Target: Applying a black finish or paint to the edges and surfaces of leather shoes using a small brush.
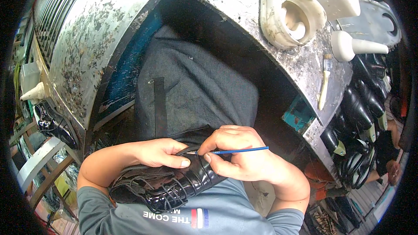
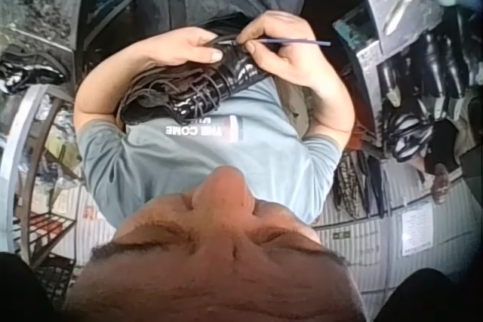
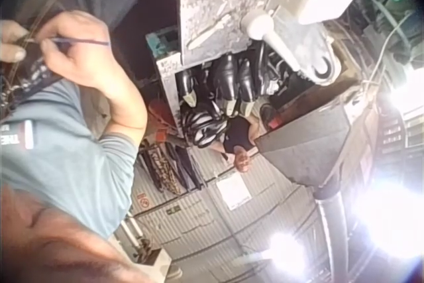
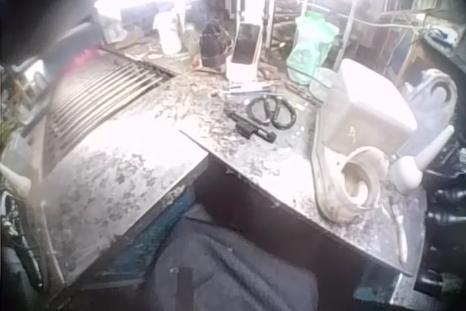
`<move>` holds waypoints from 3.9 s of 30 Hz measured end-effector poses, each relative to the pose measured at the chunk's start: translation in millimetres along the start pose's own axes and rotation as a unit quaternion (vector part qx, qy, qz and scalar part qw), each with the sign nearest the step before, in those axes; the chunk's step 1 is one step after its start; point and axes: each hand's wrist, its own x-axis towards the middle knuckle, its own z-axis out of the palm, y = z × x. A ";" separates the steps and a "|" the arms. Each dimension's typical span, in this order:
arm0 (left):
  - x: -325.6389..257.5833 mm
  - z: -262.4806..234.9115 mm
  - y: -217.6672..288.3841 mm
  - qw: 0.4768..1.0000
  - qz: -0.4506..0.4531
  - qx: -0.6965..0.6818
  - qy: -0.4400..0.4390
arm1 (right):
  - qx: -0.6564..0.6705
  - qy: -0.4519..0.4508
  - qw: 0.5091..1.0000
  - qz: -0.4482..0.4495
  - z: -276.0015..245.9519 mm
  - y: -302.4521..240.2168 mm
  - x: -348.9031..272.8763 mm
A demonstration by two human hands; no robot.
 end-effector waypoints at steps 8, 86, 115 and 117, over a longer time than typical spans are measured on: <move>-3.9 5.9 6.2 0.999 0.007 0.036 -0.004 | -0.010 -0.031 0.999 -0.037 -3.3 -0.3 0.8; 5.8 7.0 6.4 0.992 0.092 0.054 0.064 | -0.015 0.048 0.998 -0.028 -9.5 -2.2 -12.0; 5.2 10.6 9.1 0.986 0.108 0.104 0.069 | -0.076 0.026 0.996 -0.045 -14.8 -13.9 -8.0; 4.8 10.4 9.6 0.988 0.105 0.094 0.070 | -0.095 0.026 0.994 -0.049 -17.1 -14.3 -8.3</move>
